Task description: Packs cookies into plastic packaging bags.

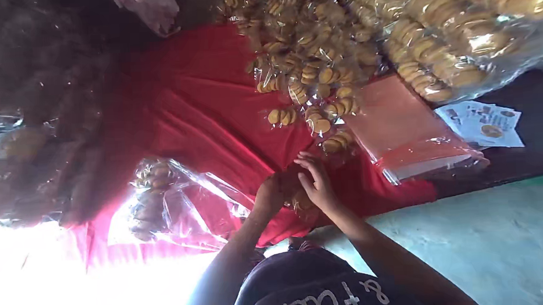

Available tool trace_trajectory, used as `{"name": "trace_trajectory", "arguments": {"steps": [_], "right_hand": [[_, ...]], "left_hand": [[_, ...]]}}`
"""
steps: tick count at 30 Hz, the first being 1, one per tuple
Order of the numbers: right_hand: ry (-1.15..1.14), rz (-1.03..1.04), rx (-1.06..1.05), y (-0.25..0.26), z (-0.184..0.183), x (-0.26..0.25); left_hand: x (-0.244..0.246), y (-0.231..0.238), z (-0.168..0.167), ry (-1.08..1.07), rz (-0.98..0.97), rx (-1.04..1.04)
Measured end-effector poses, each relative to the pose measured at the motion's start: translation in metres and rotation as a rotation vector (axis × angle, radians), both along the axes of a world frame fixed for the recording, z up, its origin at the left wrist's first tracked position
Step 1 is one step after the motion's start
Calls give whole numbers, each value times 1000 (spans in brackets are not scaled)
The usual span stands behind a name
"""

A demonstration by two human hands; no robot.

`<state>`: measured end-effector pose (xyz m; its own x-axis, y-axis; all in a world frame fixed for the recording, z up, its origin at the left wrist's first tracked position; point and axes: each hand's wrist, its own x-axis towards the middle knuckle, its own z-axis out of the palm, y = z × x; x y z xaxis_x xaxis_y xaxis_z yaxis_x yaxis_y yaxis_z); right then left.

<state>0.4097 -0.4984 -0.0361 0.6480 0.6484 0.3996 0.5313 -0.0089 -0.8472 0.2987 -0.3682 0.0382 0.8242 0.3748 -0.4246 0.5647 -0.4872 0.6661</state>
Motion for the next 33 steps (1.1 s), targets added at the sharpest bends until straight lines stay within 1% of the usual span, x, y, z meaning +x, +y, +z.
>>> {"name": "trace_trajectory", "arguments": {"steps": [1,2,4,5,6,8,9,10,11,13,14,17,19,21,23,24,25,26,28,30,32,33], "right_hand": [[70,23,-77,-8,8,3],[163,91,-183,-17,18,6],[290,274,-362,-31,35,8],[322,340,-403,-35,43,6],[341,380,-380,-38,49,2],[372,448,-195,-41,61,-1],[387,504,-97,-40,68,-2],[384,559,-28,-38,74,-3],[359,597,9,-34,79,-6],[338,658,35,-24,87,-12],[362,697,46,-20,92,-14],[524,831,103,-11,103,-12],[664,866,148,-1,100,-16],[751,898,114,8,93,-23],[806,889,36,9,91,-38],[837,856,15,9,93,-46],[821,817,5,9,94,-53],[762,764,3,11,95,-57],[569,661,20,15,95,-60],[432,637,56,18,96,-60],[470,711,104,18,95,-65],[547,813,89,17,93,-66]], "left_hand": [[-7,1,1,-63,29,-34],[-16,3,0,-118,60,-91],[-35,5,1,-186,151,-294],[-45,3,2,-235,210,-437],[-55,0,4,-290,272,-611],[-75,-6,10,-443,326,-970],[-84,-8,14,-519,300,-1114],[-90,-9,18,-559,213,-1206],[-94,-11,22,-568,114,-1253],[-98,-16,28,-587,39,-1243],[-100,-18,30,-619,79,-1230],[-106,-20,31,-749,275,-1138],[-110,-25,38,-821,347,-956],[-113,-30,47,-854,434,-780],[-115,-35,52,-848,602,-672],[-117,-35,52,-838,669,-640],[-121,-34,51,-835,703,-640],[-127,-32,51,-834,707,-672],[-141,-26,53,-811,661,-758],[-153,-19,55,-742,528,-766],[-155,-23,57,-756,531,-738],[-155,-26,56,-783,538,-705]]}}
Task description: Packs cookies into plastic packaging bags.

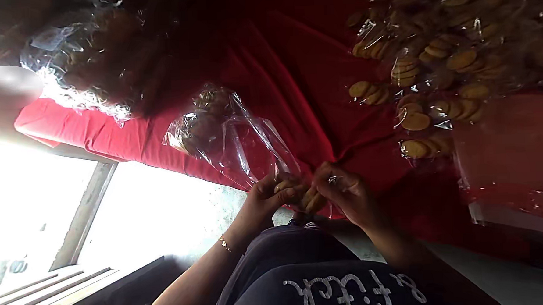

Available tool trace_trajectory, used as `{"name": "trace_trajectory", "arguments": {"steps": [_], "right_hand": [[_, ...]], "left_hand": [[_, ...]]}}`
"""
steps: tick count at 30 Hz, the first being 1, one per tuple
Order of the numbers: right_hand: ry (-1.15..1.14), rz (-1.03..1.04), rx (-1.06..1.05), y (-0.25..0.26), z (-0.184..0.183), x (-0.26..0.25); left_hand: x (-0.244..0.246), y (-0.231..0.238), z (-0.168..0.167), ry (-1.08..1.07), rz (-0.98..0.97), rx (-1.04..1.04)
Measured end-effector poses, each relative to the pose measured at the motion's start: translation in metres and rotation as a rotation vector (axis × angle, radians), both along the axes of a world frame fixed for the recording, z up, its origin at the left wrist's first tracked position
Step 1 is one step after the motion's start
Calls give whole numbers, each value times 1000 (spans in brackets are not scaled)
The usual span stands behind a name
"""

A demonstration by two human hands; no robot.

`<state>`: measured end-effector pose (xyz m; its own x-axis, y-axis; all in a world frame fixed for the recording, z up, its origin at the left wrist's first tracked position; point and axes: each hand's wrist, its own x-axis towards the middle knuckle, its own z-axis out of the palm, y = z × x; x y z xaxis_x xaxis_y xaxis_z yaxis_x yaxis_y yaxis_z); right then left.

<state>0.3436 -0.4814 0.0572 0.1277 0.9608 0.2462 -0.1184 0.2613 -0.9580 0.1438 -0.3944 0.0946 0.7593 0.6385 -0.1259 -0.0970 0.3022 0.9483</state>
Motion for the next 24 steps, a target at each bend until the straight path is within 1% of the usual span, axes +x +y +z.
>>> {"name": "trace_trajectory", "arguments": {"steps": [1,2,3,4,5,6,7,8,9,10,11,12,13,14,16,17,18,19,20,21,22,23,24], "right_hand": [[86,138,-45,-2,-1,-2],[178,258,-105,-4,-1,-7],[276,315,-175,-8,0,-16],[323,303,-242,-11,1,-24],[321,264,-272,-11,1,-30],[240,190,-257,-8,-1,-32],[67,67,-221,-2,-3,-35],[-172,-67,-186,7,-9,-37],[-426,-166,-178,17,-17,-39],[-639,-215,-182,29,-22,-44],[-775,-231,-194,42,-23,-52],[-852,-222,-226,55,-22,-61],[-885,-209,-251,70,-21,-68],[-892,-199,-261,85,-22,-74],[-852,-222,-170,115,-38,-79],[-764,-198,-150,128,-48,-80],[-621,-156,-146,140,-55,-82],[-474,-129,-176,151,-52,-85],[-403,-105,-214,161,-44,-87],[-396,-107,-258,173,-35,-90],[-390,-103,-339,186,-28,-93],[-330,-107,-428,201,-21,-98],[-261,-145,-441,216,-17,-106]], "left_hand": [[0,-3,0,7,31,68],[-2,-5,-1,44,70,187],[-5,-8,-2,110,130,359],[-10,-9,-2,200,219,588],[-17,-7,0,308,341,831],[-25,-2,2,429,476,1017],[-34,6,3,541,591,1119],[-42,16,2,649,640,1121],[-47,27,-2,736,623,1019],[-49,40,-9,778,554,874],[-47,52,-17,760,475,747],[-42,62,-23,708,408,690],[-34,69,-24,646,343,674],[-28,74,-22,557,263,707],[-24,81,-8,318,60,813],[-28,87,4,227,-74,841],[-35,97,17,169,-201,856],[-46,111,29,136,-256,867],[-61,132,36,133,-195,869],[-78,159,40,170,-59,860],[-96,192,39,251,92,833],[-113,227,33,360,213,770],[-128,263,24,460,260,691]]}}
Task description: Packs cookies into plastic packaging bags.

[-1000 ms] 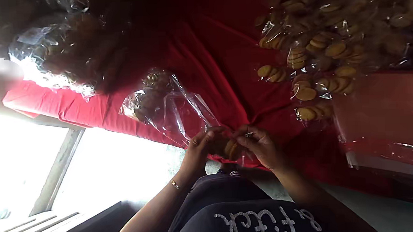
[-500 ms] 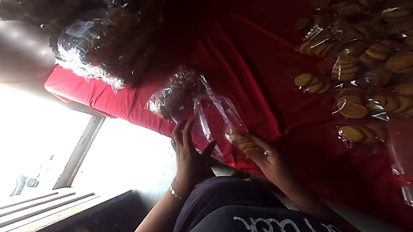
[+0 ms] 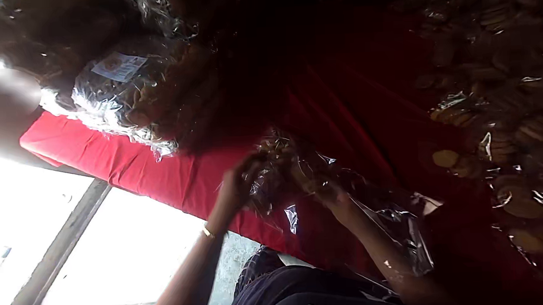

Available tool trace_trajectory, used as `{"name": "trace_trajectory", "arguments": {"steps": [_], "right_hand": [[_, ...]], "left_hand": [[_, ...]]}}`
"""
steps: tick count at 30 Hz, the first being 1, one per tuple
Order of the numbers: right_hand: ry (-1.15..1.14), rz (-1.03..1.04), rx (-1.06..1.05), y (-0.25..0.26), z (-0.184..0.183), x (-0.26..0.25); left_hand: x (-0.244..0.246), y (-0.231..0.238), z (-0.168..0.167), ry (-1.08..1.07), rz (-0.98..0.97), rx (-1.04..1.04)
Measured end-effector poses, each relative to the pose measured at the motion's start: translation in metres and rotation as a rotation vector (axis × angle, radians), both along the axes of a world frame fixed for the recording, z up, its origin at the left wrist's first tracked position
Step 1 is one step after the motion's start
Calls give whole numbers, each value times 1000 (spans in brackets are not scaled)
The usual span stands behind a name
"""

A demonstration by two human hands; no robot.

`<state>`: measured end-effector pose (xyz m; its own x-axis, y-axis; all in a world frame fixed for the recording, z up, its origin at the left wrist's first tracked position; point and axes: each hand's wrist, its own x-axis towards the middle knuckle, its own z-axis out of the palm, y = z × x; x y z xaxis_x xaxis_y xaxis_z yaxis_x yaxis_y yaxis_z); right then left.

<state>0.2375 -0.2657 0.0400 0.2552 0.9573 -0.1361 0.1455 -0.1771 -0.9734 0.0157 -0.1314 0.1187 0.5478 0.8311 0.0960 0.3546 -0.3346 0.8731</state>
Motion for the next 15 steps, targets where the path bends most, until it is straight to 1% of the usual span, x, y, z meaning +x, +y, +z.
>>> {"name": "trace_trajectory", "arguments": {"steps": [1,3,4,6,8,9,11,13,14,15], "right_hand": [[5,-30,81,14,-4,-8],[-126,-47,259,42,-23,-19],[-230,-53,285,52,-31,-23],[-361,-72,262,67,-32,-31],[-403,-99,185,76,-25,-39],[-432,-113,160,80,-22,-42],[-554,-133,142,86,-21,-47],[-674,-105,124,91,-19,-49],[-696,-84,125,95,-15,-50],[-663,-61,122,100,-11,-51]], "left_hand": [[-12,34,-10,46,28,-114],[-25,85,-37,32,-1,-379],[-27,102,-51,-7,-43,-496],[-25,118,-69,-59,-170,-634],[-24,122,-79,-96,-292,-674],[-26,121,-82,-114,-321,-678],[-32,117,-89,-138,-324,-678],[-38,117,-99,-161,-317,-674],[-39,117,-103,-179,-320,-675],[-39,118,-106,-199,-324,-682]]}}
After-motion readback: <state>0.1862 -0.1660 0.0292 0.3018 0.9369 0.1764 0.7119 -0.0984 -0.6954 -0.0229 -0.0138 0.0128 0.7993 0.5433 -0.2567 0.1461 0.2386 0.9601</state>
